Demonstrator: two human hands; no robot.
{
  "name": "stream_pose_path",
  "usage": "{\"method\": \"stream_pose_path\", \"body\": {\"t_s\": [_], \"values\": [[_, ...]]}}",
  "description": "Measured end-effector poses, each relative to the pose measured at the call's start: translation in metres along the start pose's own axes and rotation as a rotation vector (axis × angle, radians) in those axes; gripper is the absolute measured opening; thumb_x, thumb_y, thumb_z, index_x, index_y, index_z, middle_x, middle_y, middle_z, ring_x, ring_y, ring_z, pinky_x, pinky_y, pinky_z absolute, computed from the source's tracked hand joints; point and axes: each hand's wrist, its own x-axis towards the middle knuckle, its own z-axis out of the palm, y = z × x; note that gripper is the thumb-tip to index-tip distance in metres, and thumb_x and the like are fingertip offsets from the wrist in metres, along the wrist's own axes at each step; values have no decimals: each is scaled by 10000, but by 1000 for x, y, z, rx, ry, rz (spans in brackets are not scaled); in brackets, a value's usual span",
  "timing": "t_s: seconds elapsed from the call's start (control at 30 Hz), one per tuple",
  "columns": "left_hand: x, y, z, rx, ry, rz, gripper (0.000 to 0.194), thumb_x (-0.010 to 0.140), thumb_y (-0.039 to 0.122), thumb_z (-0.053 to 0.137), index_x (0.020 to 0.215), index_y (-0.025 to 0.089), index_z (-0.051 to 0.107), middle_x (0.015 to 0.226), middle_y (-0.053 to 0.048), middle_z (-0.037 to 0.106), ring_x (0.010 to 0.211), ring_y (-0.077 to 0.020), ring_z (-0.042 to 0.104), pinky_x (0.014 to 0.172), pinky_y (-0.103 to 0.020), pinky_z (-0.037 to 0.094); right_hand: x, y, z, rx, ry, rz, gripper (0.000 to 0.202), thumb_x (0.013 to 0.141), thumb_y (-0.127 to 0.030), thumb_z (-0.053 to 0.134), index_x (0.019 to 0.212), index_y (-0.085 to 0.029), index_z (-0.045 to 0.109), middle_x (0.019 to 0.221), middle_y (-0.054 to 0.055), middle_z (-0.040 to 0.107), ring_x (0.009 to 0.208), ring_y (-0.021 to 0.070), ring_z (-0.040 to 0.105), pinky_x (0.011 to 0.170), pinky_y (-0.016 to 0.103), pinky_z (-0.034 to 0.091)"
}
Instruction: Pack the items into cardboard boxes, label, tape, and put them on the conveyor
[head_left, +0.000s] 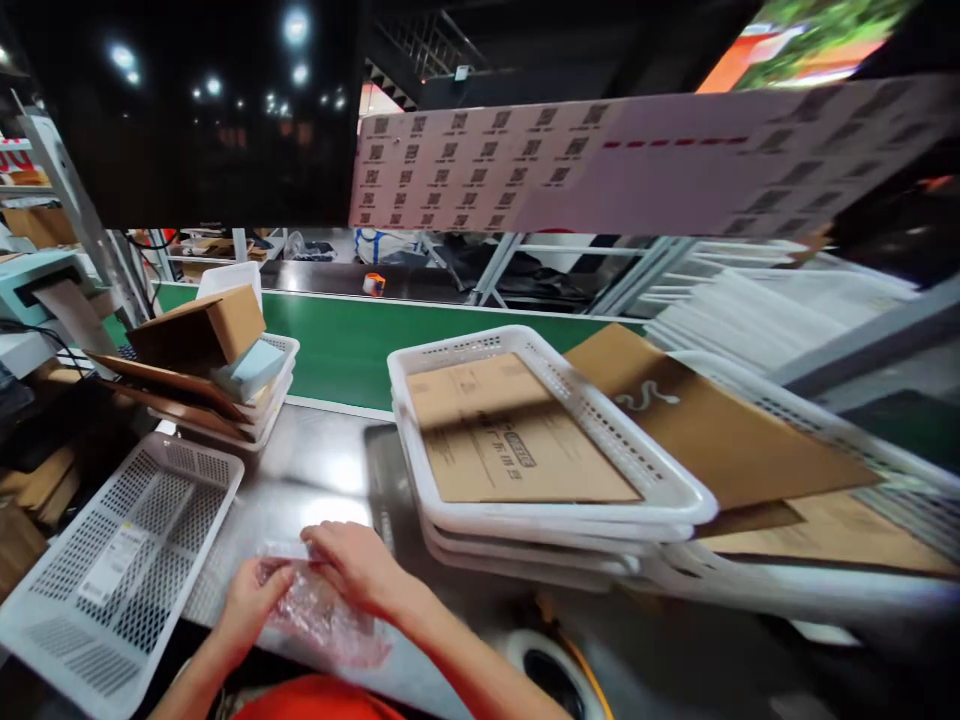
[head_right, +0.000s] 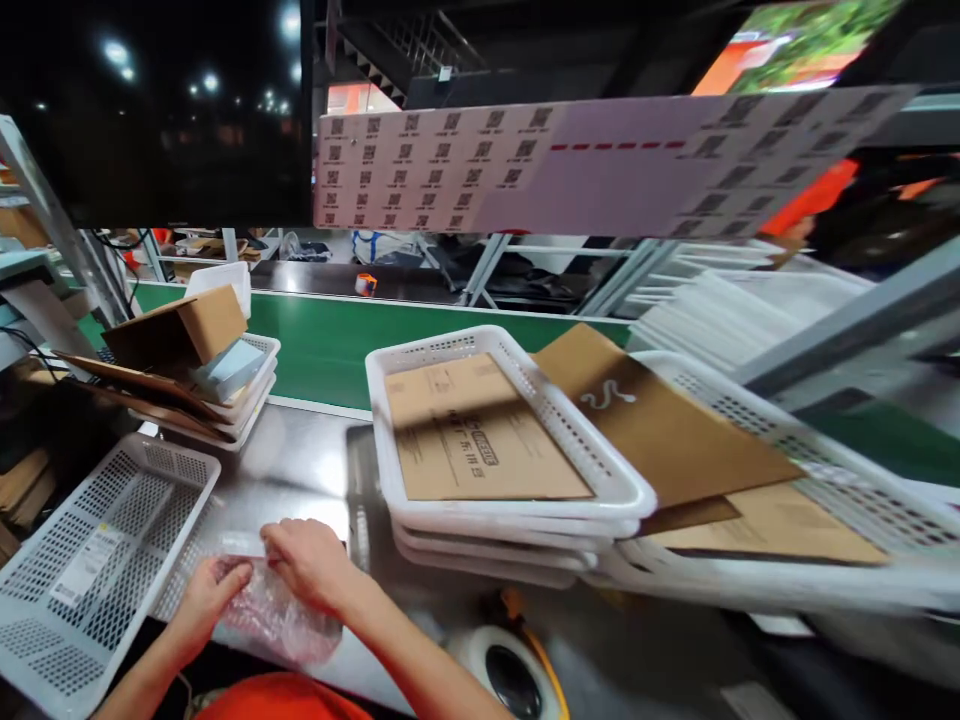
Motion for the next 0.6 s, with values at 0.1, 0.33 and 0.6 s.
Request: {"method": "stream_pose_path", "body": {"t_s": [0.1, 0.33, 0.6], "values": [[1, -8, 15, -173, 28, -125, 536, 676, 571, 935, 973, 136, 835, 879, -109, 820, 753, -232, 734, 640, -280, 566, -7, 8, 28, -229, 129, -38, 305, 1011, -223, 605, 1300, -265, 693, 962, 52, 741, 797, 197, 587, 726, 321, 370], [-2, 0, 23, -265, 57, -240, 563, 641, 500, 975, 1047, 157, 790, 924, -97, 813, 722, -209, 745, 629, -295, 597, -33, 30, 34, 92, 123, -196, 504, 986, -371, 633, 1478, -266, 592, 1348, 156, 665, 1153, 294, 623, 1012, 472, 491], [20, -15, 32, -263, 110, -166, 621, 531, 185, 954, 1118, 171, 751, 948, -67, 779, 759, -191, 725, 679, -290, 608, -25, 61, 17, 177, -196, 28, 390, 1027, -264, 564, 1407, -248, 653, 1189, 92, 766, 1102, 235, 699, 965, 322, 513]]}}
